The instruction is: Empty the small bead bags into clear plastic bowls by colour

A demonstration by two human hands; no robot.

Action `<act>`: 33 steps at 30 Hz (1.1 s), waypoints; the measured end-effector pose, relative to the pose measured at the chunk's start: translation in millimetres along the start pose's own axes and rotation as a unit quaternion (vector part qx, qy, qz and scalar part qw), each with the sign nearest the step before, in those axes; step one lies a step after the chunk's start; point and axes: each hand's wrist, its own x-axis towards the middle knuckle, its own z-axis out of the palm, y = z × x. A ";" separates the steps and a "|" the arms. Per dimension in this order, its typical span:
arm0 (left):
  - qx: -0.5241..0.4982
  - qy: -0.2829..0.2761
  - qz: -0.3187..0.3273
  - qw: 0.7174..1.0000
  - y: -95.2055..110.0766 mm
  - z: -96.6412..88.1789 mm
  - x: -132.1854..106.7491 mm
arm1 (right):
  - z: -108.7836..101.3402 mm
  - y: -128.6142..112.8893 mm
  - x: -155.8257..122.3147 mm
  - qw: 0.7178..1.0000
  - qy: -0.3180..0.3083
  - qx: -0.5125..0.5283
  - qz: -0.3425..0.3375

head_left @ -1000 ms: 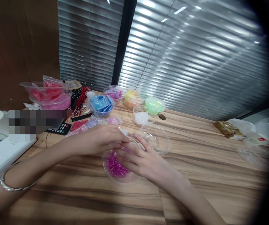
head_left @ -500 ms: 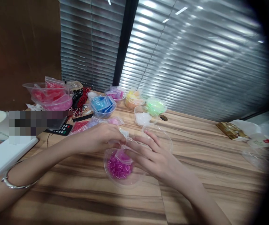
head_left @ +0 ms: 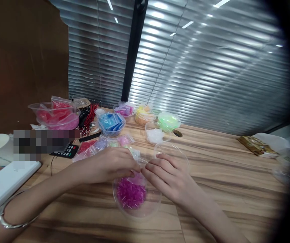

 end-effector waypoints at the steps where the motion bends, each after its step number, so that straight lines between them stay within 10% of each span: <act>1: 0.006 0.001 0.000 1.000 -0.3 0.7 -0.1 | 0.0 0.0 -0.1 1.000 0.000 -0.005 -0.003; 33: 0.014 0.039 0.000 0.999 8.4 -1.1 4.6 | -3.4 1.6 6.3 0.995 0.061 0.072 0.038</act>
